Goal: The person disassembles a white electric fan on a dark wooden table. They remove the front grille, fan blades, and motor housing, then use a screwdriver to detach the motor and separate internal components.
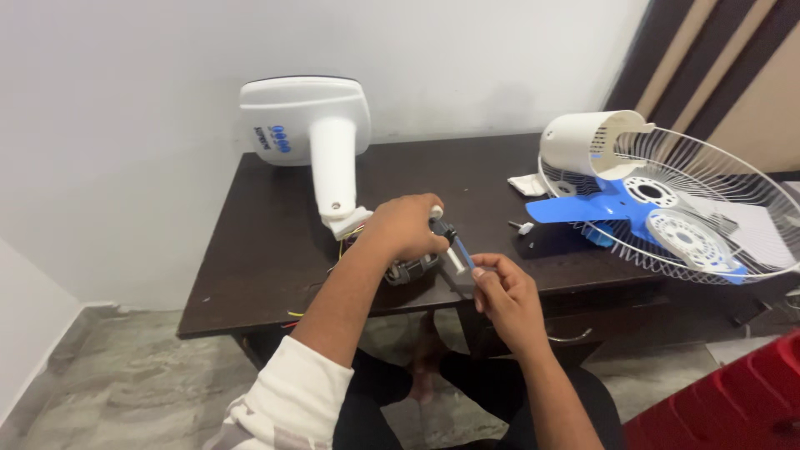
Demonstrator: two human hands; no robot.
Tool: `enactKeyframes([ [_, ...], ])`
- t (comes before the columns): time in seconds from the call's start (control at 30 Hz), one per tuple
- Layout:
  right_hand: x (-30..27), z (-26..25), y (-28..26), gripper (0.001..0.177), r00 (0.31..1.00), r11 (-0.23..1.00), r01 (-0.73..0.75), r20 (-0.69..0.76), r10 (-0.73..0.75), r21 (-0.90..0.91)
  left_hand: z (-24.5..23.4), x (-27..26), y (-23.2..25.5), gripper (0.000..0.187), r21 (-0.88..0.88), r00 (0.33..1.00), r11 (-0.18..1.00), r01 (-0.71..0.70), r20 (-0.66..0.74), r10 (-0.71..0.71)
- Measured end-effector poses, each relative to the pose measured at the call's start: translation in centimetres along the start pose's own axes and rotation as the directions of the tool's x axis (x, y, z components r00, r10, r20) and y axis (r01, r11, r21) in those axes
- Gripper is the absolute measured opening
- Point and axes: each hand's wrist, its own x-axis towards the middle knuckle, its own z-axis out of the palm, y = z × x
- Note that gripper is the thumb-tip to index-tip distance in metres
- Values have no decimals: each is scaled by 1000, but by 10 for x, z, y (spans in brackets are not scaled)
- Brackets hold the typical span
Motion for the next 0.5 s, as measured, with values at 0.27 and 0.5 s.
enactKeyframes([
  [0.27,7,3,-8,24,992,993,-116,-42,117,30,-2,4,-3,67,-21,999,999,-30,-15,30],
  [0.5,7,4,-11,23,988,981,-113,-88,128,156,-7,3,0,69,4,1000,1000,-24,13,24],
])
